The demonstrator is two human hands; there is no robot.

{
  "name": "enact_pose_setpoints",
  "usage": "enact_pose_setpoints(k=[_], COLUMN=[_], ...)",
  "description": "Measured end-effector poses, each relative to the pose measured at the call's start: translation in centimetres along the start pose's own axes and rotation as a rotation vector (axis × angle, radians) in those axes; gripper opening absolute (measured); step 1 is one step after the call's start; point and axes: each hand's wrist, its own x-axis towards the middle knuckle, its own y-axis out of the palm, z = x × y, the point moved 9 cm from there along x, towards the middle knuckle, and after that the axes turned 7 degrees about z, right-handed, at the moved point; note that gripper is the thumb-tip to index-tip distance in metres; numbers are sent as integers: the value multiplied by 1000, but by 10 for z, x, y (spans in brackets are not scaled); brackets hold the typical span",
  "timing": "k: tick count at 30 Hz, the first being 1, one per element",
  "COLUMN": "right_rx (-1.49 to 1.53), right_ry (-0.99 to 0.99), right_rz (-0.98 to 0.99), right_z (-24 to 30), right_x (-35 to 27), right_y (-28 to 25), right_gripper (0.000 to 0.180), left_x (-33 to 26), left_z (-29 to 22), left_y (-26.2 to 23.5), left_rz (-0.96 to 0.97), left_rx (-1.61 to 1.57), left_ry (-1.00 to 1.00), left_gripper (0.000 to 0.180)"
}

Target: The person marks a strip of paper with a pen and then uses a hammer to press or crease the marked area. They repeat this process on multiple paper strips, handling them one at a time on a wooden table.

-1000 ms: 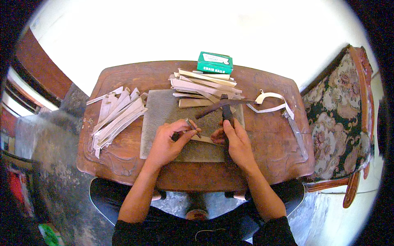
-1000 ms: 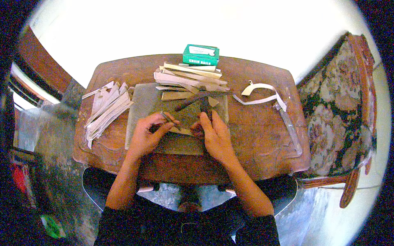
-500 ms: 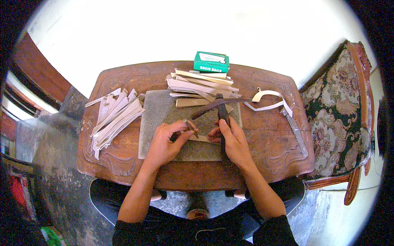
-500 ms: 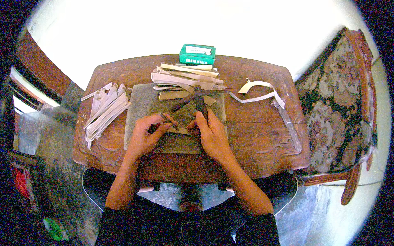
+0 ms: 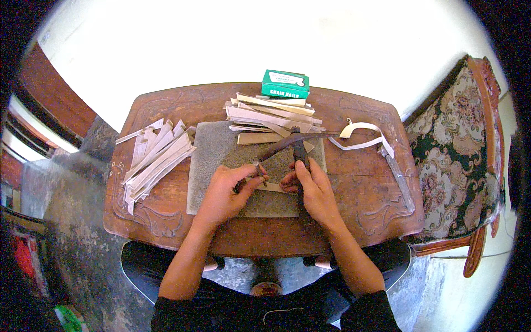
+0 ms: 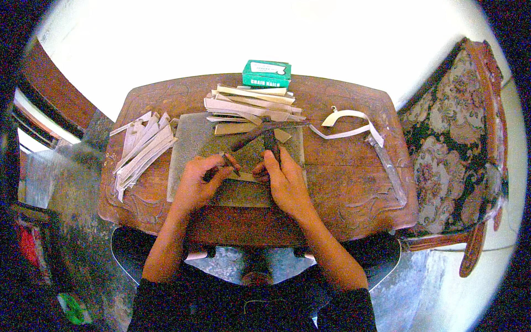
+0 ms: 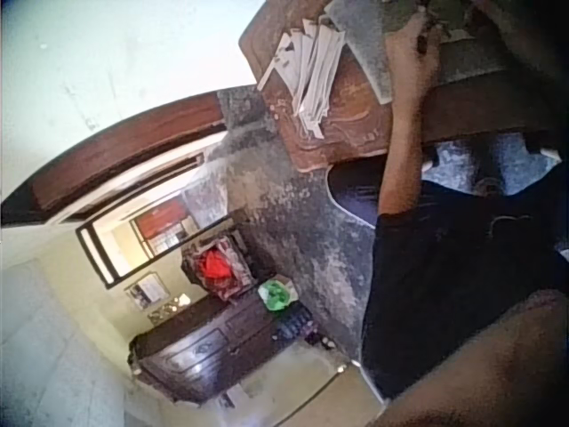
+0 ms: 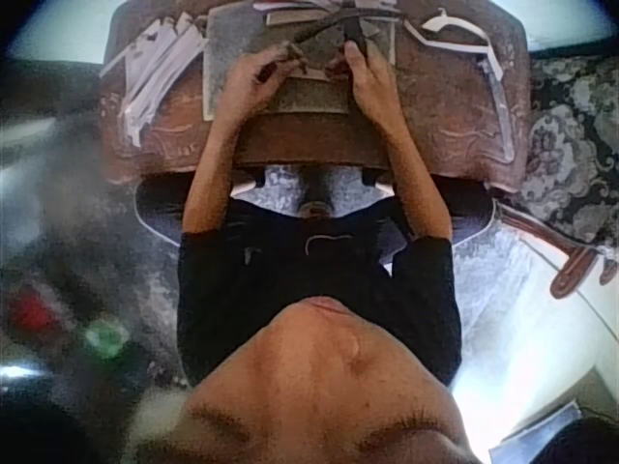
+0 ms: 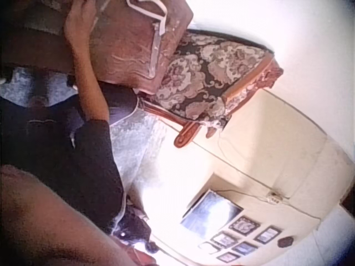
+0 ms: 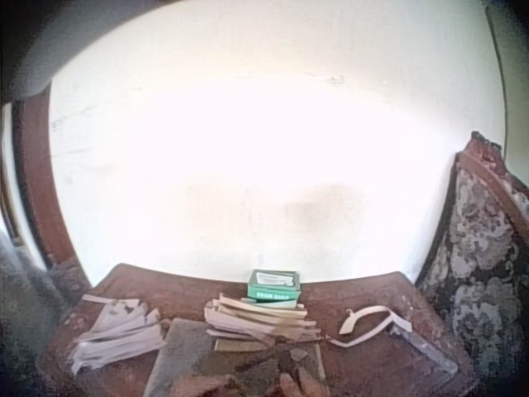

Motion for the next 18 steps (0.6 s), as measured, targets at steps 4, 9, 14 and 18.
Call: enact_pose_setpoints(k=[4,9,14,18], right_rx=[-14,-127,-199,-634], right_ry=[-22,14,-108,-37], right_rz=[-10,45,-28,51], right_z=[-1,2,55,115], right_x=[1,2,-19,-45], right_y=[0,-5,-20,-10], right_gripper=[32,31,27,36], left_x=[-5,-6,-6,-8], left_z=[-9,-23,-23,-17], left_y=[-1,6,3,3], left_rz=[-27,-67,-109,-115], left_rx=[222,335,275,246], left_ry=[88,155,162,150], left_gripper=[20,19,21,21])
